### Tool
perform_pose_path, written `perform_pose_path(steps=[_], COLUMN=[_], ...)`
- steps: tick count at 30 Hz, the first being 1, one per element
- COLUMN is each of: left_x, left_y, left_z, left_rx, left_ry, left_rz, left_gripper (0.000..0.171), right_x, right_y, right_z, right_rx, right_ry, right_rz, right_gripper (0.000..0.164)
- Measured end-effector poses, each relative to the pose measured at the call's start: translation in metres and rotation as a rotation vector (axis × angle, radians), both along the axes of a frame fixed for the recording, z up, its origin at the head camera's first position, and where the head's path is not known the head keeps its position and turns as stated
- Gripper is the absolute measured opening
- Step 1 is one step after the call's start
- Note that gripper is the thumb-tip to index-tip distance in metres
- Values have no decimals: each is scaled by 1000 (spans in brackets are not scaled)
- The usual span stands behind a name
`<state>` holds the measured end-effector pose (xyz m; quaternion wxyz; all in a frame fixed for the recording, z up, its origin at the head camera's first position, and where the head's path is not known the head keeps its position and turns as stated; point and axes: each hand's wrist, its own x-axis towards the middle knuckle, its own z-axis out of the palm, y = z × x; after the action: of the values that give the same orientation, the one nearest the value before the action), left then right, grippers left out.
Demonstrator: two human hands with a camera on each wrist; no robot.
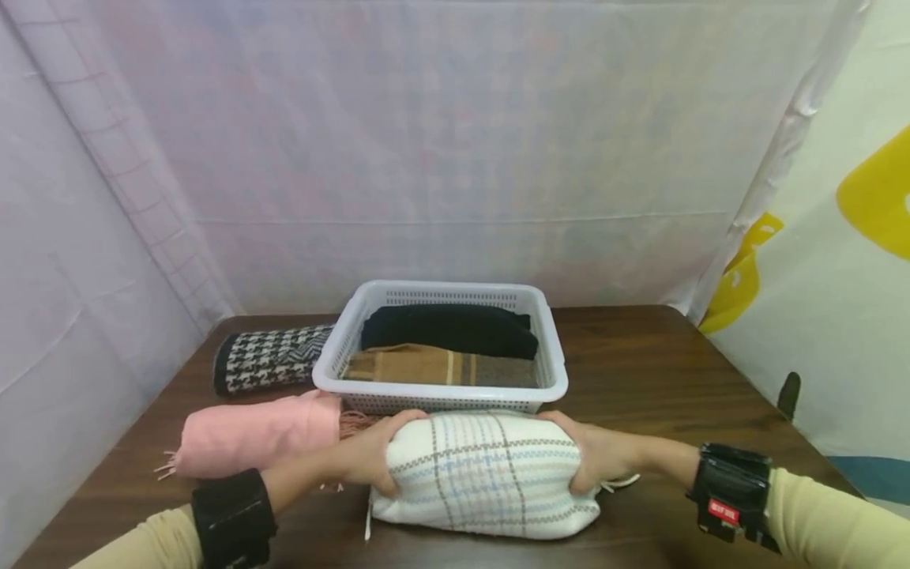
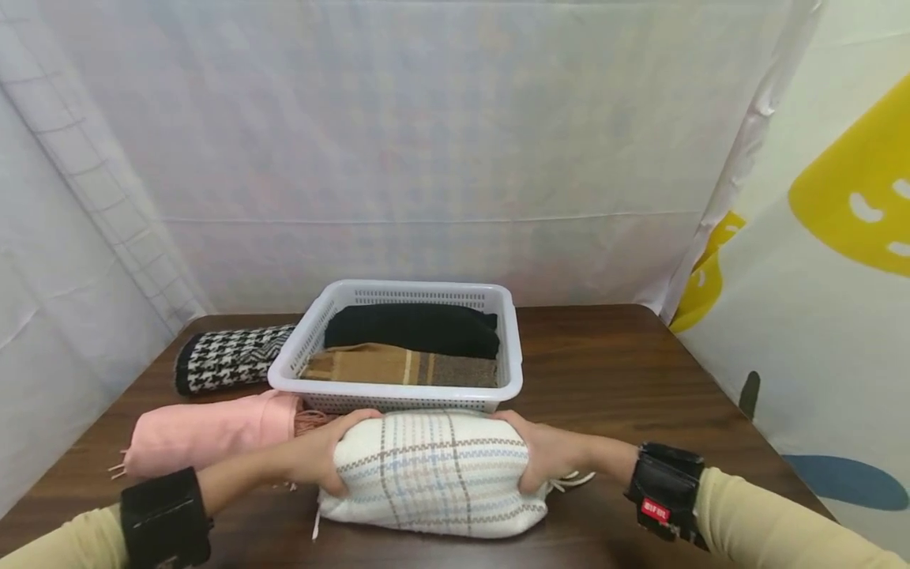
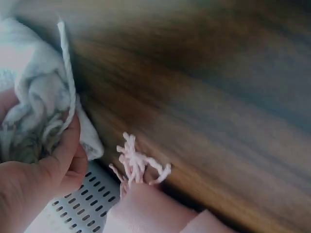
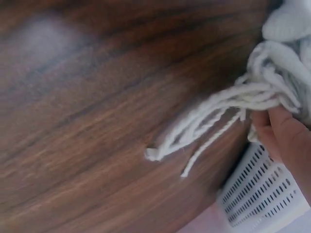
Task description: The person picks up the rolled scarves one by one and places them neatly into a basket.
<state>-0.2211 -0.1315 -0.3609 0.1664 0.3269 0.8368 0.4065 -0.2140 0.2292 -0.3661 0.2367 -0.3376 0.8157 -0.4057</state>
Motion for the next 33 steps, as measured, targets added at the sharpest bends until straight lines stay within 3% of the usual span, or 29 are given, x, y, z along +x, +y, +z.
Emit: perform_pose_path(steps=[3, 9, 14, 18, 22, 26, 29, 33], left_x=[3, 7, 11, 17, 23, 24, 15, -9], left_y=[-5, -11, -15, -16, -18, -23, -28, -30], left_z=[0, 5, 17, 32, 56, 89, 112, 133], left_rx=[51, 89, 123, 108, 90, 165, 245, 323], left_ry=[-73, -81, -139, -180, -237, -302, -286, -199], left_rz=[41, 118, 137, 151, 199, 233, 260, 296], left_gripper=[97, 96, 99, 100, 102, 107, 106, 98], right_x=[0, 0, 7, 17, 25, 20, 8, -18], right_y=[-4, -11, -13, -11, -11, -10, -11, -13], right_z=[-5, -4, 10, 29, 58, 91, 115, 141], right_rx=[-47, -132, -191, -175, -139, -144, -166, -193], right_ry=[-25, -96, -173, -231, -246, -231, -198, -139], right_rz=[-8, -22, -24, -50, -73, -84, -107, -185], right_gripper=[94, 91, 90, 92, 92, 90, 91, 94])
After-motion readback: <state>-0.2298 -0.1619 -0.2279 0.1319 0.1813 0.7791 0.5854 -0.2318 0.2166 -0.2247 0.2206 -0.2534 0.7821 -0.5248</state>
